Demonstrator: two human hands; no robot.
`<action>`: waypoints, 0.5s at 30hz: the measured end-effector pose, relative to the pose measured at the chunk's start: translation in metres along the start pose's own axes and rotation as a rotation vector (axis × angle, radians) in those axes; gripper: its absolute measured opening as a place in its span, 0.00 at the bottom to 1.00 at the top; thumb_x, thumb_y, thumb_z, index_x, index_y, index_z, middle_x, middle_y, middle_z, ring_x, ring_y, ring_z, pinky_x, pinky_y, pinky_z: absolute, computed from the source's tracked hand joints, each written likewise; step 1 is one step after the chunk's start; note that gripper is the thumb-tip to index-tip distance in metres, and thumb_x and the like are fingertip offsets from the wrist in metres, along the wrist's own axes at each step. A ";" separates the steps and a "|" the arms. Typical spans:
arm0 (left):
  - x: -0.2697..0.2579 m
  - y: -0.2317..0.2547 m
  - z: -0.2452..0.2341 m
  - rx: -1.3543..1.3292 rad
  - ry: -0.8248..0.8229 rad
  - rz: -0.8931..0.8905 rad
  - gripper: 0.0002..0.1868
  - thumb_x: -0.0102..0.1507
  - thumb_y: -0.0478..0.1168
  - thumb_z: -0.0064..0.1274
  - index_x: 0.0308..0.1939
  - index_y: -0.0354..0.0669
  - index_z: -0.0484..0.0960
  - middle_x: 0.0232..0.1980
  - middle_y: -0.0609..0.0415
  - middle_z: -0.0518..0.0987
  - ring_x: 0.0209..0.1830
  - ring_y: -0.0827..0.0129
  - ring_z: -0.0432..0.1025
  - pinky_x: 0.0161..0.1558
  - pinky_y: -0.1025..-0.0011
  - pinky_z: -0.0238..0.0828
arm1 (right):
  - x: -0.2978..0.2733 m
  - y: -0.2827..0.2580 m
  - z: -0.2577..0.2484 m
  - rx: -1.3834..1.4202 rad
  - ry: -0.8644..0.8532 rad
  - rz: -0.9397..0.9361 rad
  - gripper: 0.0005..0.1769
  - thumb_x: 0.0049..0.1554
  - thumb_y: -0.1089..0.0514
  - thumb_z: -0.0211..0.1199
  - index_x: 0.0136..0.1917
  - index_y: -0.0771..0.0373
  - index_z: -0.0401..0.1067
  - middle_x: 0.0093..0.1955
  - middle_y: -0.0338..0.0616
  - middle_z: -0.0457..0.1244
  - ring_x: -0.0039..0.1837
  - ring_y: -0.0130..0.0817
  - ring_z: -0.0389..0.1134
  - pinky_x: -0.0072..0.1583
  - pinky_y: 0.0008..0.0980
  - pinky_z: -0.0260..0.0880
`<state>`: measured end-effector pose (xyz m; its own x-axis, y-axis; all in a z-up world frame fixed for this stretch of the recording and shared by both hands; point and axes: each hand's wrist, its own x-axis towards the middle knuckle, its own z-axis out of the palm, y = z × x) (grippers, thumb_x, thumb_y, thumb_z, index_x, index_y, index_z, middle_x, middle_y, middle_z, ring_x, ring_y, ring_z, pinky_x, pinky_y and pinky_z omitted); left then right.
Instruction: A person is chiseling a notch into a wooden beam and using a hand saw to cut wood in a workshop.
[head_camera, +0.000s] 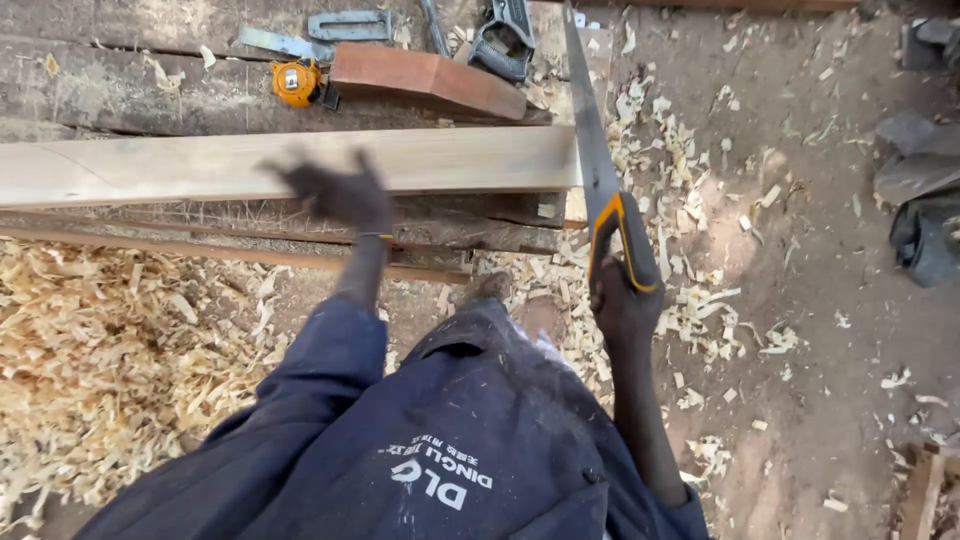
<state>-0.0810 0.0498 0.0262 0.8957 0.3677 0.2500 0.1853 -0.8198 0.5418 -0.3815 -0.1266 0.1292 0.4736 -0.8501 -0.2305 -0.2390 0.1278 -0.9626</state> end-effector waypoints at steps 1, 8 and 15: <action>0.023 -0.025 -0.009 0.265 0.136 -0.247 0.56 0.63 0.63 0.72 0.75 0.29 0.55 0.74 0.21 0.59 0.70 0.33 0.66 0.69 0.44 0.65 | -0.002 0.000 -0.003 -0.009 0.001 0.013 0.21 0.58 0.64 0.59 0.23 0.60 0.65 0.16 0.43 0.53 0.20 0.27 0.55 0.26 0.23 0.52; 0.055 -0.139 0.019 -0.292 0.146 -0.429 0.57 0.64 0.58 0.75 0.81 0.48 0.48 0.82 0.31 0.37 0.81 0.34 0.54 0.74 0.44 0.65 | -0.056 0.013 -0.040 -0.103 0.033 0.224 0.19 0.58 0.60 0.61 0.25 0.63 0.67 0.17 0.51 0.54 0.19 0.32 0.56 0.24 0.25 0.56; 0.071 -0.070 0.029 -0.332 0.139 -0.401 0.55 0.62 0.54 0.76 0.79 0.45 0.51 0.79 0.27 0.43 0.80 0.34 0.52 0.75 0.42 0.62 | -0.017 0.010 -0.010 -0.105 0.077 0.166 0.19 0.58 0.60 0.61 0.26 0.63 0.67 0.18 0.48 0.54 0.21 0.29 0.55 0.24 0.24 0.56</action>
<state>-0.0189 0.1202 -0.0175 0.7149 0.6964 0.0629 0.3442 -0.4288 0.8353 -0.3999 -0.1159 0.1251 0.3551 -0.8589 -0.3691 -0.3971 0.2189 -0.8913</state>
